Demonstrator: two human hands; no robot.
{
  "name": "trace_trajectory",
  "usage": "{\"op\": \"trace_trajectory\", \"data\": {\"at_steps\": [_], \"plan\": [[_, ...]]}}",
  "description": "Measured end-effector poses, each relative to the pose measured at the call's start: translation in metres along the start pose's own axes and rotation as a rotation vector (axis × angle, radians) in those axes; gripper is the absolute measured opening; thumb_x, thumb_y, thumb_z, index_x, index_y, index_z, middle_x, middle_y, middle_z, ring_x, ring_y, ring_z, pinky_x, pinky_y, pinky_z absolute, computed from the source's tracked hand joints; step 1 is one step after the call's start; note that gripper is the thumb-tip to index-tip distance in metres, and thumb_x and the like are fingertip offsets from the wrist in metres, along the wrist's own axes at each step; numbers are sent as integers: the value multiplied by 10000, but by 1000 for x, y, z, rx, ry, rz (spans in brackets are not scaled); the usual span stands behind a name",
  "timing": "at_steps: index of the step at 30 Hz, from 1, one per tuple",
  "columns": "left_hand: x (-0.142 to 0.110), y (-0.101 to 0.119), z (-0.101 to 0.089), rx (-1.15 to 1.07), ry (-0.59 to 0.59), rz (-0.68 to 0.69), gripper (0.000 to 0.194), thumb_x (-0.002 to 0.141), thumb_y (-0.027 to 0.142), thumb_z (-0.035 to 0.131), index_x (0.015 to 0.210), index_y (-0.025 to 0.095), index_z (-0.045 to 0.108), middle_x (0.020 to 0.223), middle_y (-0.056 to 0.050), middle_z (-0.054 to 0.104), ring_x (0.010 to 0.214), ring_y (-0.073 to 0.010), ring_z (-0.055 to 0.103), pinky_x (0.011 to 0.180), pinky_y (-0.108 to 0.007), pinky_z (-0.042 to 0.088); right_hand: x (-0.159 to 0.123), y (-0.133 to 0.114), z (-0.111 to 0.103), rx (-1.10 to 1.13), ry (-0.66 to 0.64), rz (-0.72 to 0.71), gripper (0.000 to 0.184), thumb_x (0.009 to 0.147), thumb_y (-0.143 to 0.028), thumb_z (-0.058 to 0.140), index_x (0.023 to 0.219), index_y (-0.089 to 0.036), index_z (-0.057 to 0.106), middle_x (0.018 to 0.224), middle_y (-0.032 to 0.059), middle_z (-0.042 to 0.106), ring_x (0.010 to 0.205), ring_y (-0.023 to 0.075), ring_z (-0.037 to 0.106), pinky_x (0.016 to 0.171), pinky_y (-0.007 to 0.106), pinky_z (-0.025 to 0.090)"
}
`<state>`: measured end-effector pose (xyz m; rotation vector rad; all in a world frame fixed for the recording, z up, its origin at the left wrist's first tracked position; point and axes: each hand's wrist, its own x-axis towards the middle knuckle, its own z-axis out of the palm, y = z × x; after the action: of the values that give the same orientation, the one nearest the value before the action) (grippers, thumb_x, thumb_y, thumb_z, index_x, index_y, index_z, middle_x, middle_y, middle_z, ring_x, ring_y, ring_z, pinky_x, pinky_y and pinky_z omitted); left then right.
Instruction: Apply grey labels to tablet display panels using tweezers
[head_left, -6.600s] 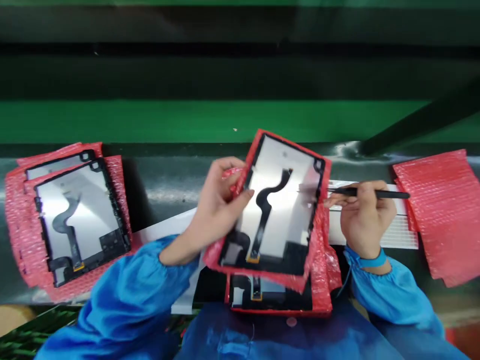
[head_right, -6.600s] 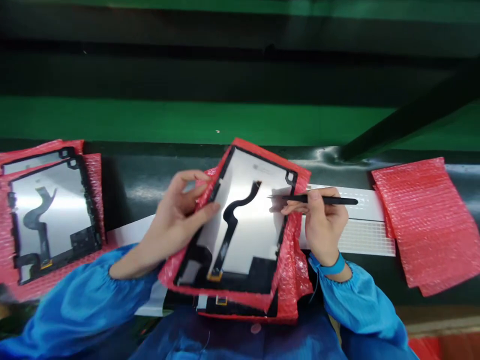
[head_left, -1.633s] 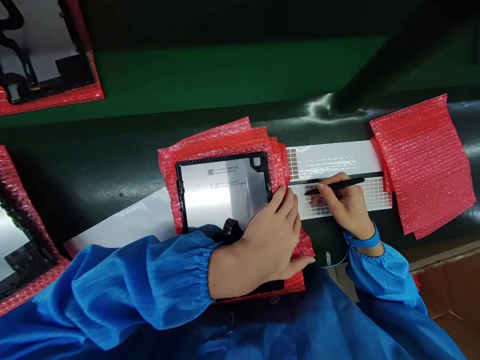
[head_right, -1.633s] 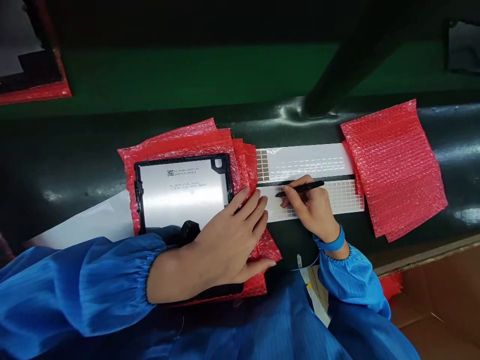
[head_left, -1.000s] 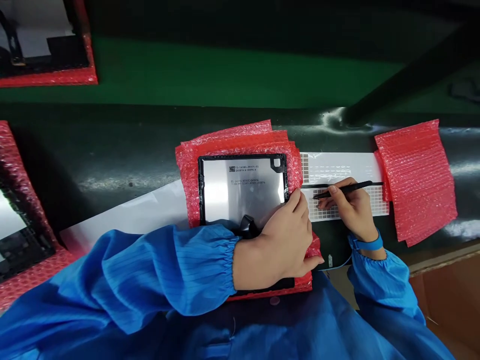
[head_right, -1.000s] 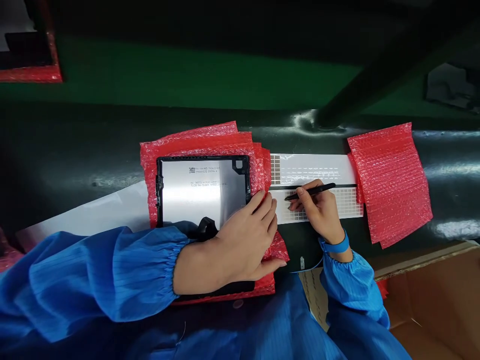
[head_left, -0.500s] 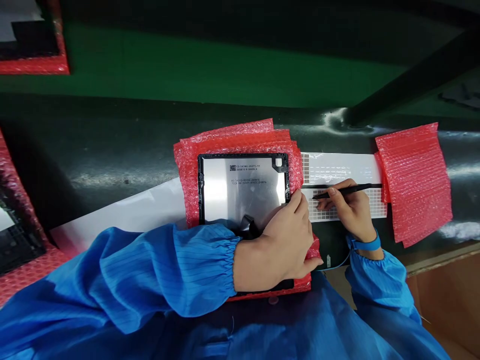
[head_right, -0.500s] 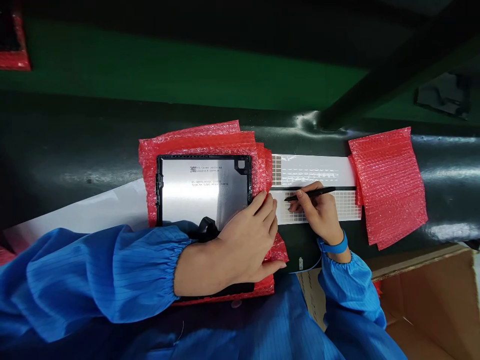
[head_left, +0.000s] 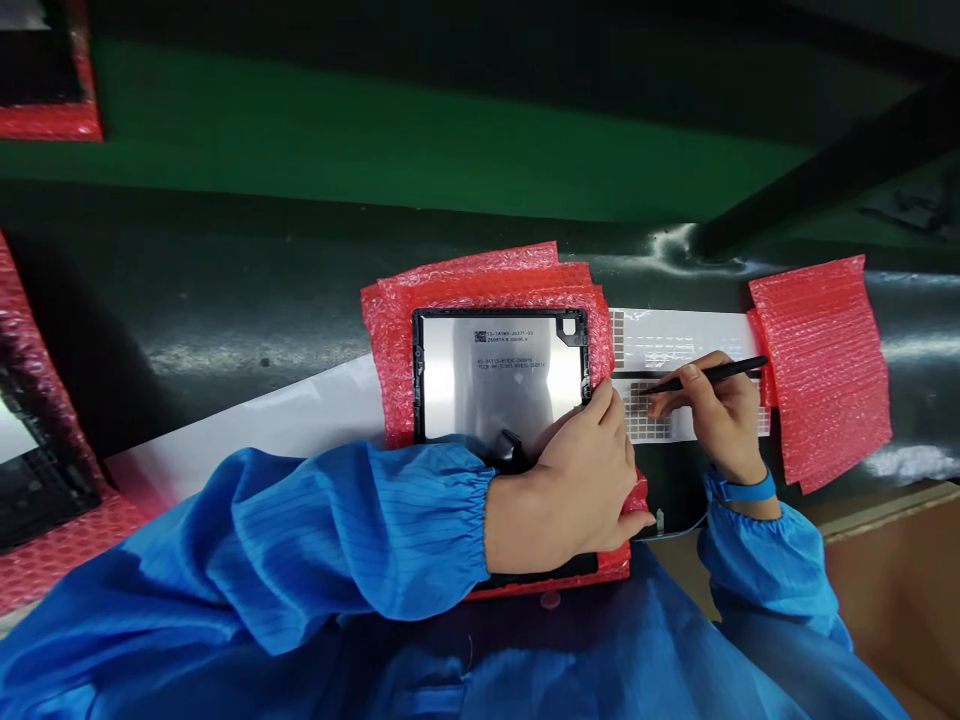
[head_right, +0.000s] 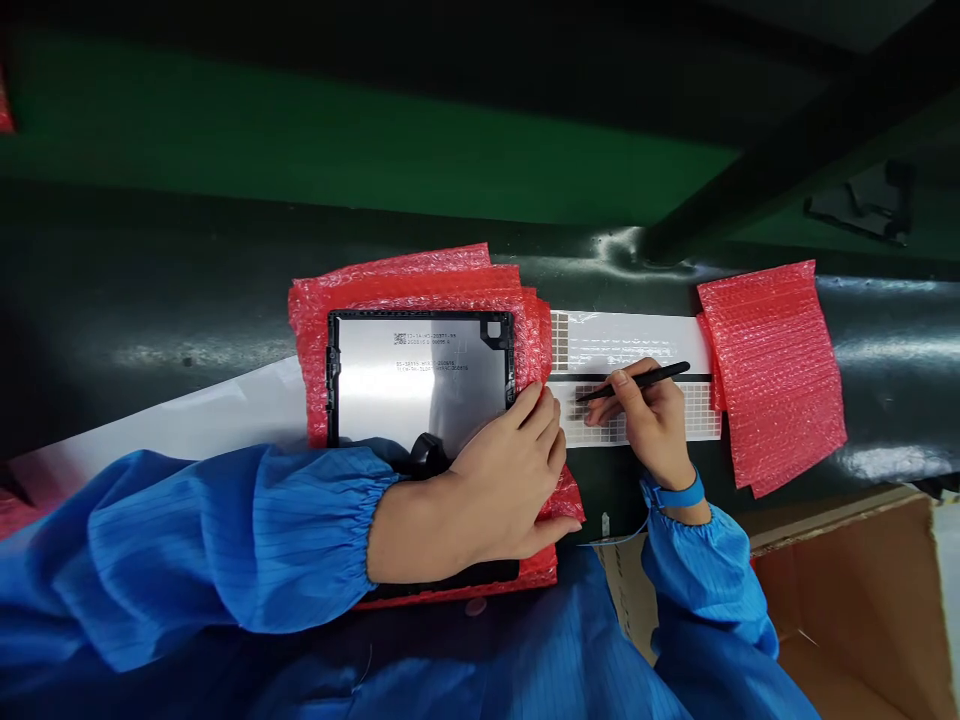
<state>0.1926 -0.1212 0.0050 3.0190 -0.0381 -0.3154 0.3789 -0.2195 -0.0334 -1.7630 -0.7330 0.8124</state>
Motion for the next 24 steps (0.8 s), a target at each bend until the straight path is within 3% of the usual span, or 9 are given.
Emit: {"op": "trace_trajectory", "data": {"at_steps": [5, 10, 19, 24], "plan": [[1, 0, -2, -6, -48, 23, 858, 987, 793, 341, 1332, 132, 767, 1353, -182, 726, 1344, -427, 568, 1214, -572, 268, 0, 11, -10, -81, -64, 30, 315, 948, -530, 760, 908, -248, 626, 674, 3, 755, 534, 202, 730, 512, 320, 612], [3, 0, -4, -20, -76, 37, 839, 984, 787, 345, 1297, 147, 788, 1329, -182, 736, 1352, -427, 555, 1210, -568, 263, -3, 19, -9, -116, -42, 1, 332, 933, -552, 766, 892, -254, 624, 645, -8, 737, 508, 196, 707, 473, 311, 586], [3, 1, -1, -34, -17, 22, 824, 963, 792, 401, 1260, 137, 804, 1311, -180, 748, 1339, -428, 574, 1215, -585, 266, -1, 12, -2, -123, -36, 21, 379, 866, -551, 830, 847, -237, 619, 639, -3, 724, 590, 214, 737, 539, 324, 615], [4, 2, 1, -24, -29, 25, 825, 976, 786, 368, 1262, 145, 801, 1292, -161, 759, 1346, -421, 580, 1219, -577, 271, 2, -6, 4, -24, -11, 5, 422, 867, -598, 810, 787, -231, 618, 574, -22, 694, 491, 193, 698, 493, 310, 603]]}}
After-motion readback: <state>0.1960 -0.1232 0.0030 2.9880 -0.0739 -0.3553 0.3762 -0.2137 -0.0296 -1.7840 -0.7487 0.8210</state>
